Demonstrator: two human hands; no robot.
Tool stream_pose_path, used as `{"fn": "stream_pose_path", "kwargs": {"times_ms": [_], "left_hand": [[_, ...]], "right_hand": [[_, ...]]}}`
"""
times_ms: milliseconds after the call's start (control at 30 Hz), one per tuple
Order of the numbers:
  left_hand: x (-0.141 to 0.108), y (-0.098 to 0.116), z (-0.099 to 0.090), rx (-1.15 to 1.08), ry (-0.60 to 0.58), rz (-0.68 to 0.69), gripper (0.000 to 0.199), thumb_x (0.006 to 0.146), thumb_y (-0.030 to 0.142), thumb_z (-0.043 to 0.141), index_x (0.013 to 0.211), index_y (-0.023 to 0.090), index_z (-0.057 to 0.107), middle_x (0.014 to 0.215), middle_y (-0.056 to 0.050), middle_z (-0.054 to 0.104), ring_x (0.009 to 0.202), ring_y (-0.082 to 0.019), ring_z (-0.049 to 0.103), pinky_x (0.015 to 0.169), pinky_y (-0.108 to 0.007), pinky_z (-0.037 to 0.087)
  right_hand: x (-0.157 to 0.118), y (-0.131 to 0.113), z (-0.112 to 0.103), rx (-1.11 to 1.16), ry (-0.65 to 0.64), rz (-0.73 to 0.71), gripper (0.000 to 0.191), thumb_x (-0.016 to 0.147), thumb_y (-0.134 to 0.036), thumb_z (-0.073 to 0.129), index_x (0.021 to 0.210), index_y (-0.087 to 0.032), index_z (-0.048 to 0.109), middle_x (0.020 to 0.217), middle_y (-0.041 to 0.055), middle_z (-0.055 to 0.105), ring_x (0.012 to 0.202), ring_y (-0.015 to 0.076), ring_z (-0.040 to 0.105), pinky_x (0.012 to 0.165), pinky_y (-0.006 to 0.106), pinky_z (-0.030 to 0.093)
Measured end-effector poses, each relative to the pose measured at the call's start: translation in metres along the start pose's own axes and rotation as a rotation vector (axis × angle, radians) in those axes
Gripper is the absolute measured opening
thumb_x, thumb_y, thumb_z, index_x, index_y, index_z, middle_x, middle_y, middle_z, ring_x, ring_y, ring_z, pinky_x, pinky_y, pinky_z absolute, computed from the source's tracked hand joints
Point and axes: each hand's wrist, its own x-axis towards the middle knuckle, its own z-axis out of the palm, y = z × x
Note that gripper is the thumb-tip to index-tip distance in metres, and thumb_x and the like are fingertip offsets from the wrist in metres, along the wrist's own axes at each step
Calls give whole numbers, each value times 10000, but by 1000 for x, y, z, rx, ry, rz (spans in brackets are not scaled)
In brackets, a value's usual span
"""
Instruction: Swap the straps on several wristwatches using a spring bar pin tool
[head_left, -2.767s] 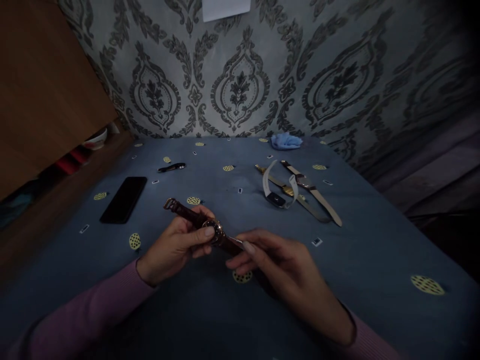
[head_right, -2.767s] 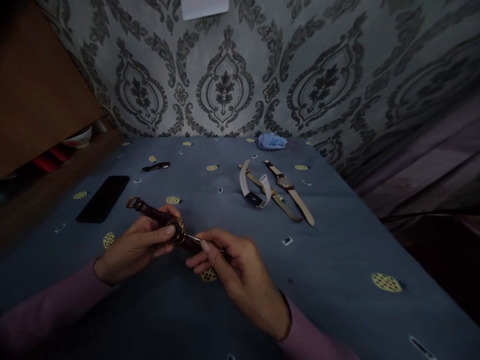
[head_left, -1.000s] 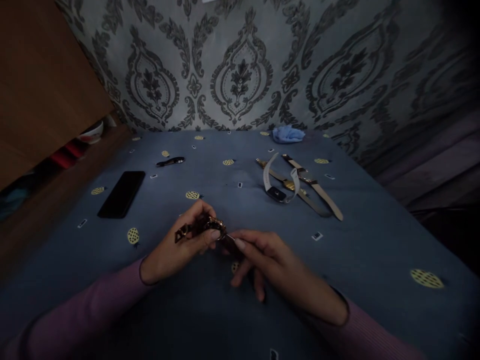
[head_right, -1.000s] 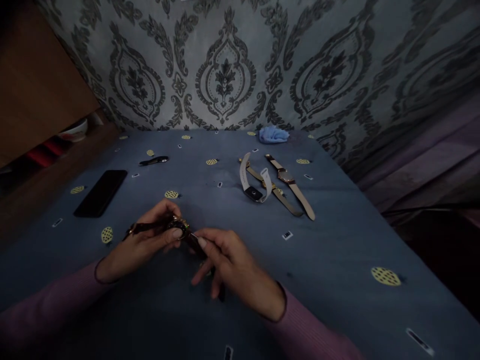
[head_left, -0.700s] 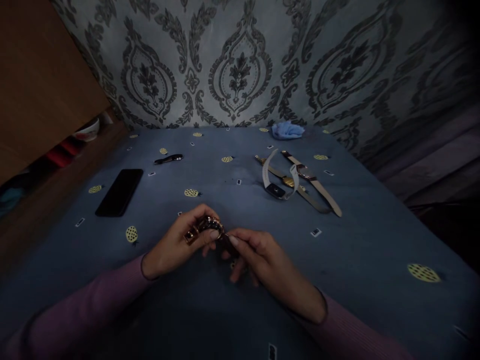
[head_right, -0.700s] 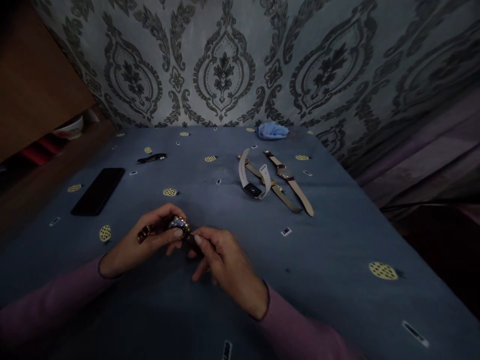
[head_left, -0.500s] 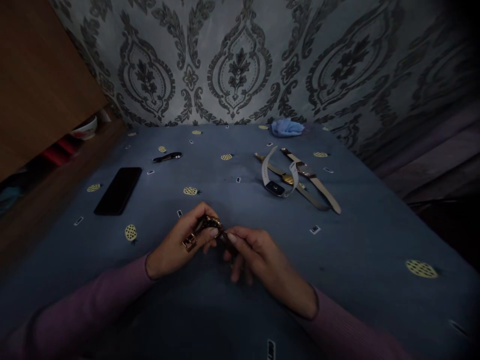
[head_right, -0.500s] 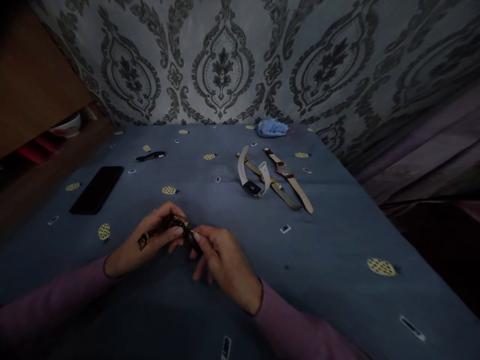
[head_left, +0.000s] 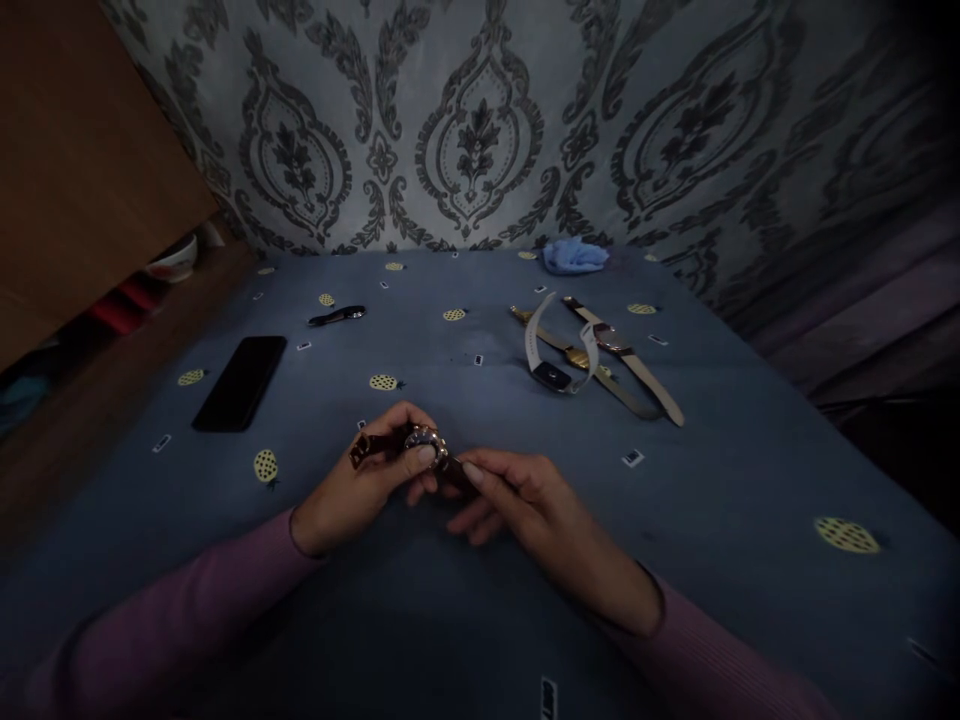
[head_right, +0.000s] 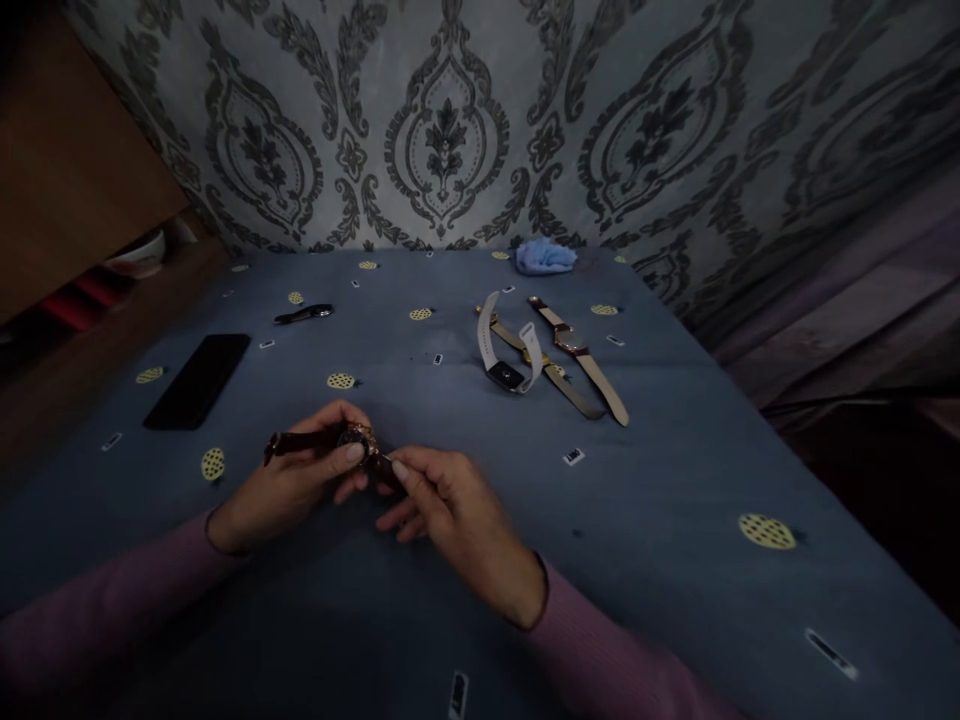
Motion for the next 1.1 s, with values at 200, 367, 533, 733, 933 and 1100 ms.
{"fn": "stream_pose_path", "kwargs": {"times_ms": [200, 367, 533, 733, 933, 1100], "left_hand": [[0, -2, 3, -285, 9, -121, 218, 837, 285, 718, 889, 144, 559, 704, 36, 549, 555, -46, 534, 479, -133, 399], [-2, -4, 8, -438, 50, -189, 240, 795, 258, 762, 877, 143, 569, 681, 39, 549, 539, -39, 532, 469, -122, 373], [-5, -4, 13, -466, 116, -195, 244, 773, 242, 777, 876, 132, 585, 707, 36, 554, 521, -28, 522, 461, -120, 344], [-8, -3, 13, -459, 134, -213, 269, 745, 247, 798, 852, 127, 583, 697, 28, 553, 538, -43, 535, 468, -128, 345], [-8, 0, 11, -438, 129, -212, 285, 734, 258, 806, 854, 124, 584, 707, 20, 557, 524, -49, 534, 447, -135, 328], [-8, 2, 9, -397, 91, -193, 260, 759, 270, 782, 837, 122, 583, 703, 16, 542, 525, -55, 526, 442, -143, 321]], "right_hand": [[-2, 0, -1, -89, 14, -45, 380, 962, -475, 454, 883, -155, 643, 847, 63, 692, 671, 140, 729, 544, 194, 554], [-3, -2, 0, -164, 23, -86, 373, 978, -448, 423, 871, -160, 636, 744, 30, 650, 624, 142, 720, 532, 208, 550], [-6, -6, 1, -267, 41, -174, 322, 994, -346, 392, 839, -177, 619, 712, 10, 648, 611, 123, 703, 555, 202, 550], [-7, -5, -1, -424, 21, -250, 288, 990, -273, 372, 816, -189, 586, 693, 4, 656, 614, 124, 695, 581, 212, 559], [-6, -8, -3, -448, -27, -288, 293, 1005, -279, 358, 859, -194, 598, 693, -9, 640, 596, 104, 686, 583, 186, 560], [-4, -13, -4, -497, -48, -302, 301, 1007, -269, 369, 869, -193, 626, 663, -17, 642, 587, 100, 681, 581, 177, 545]]}}
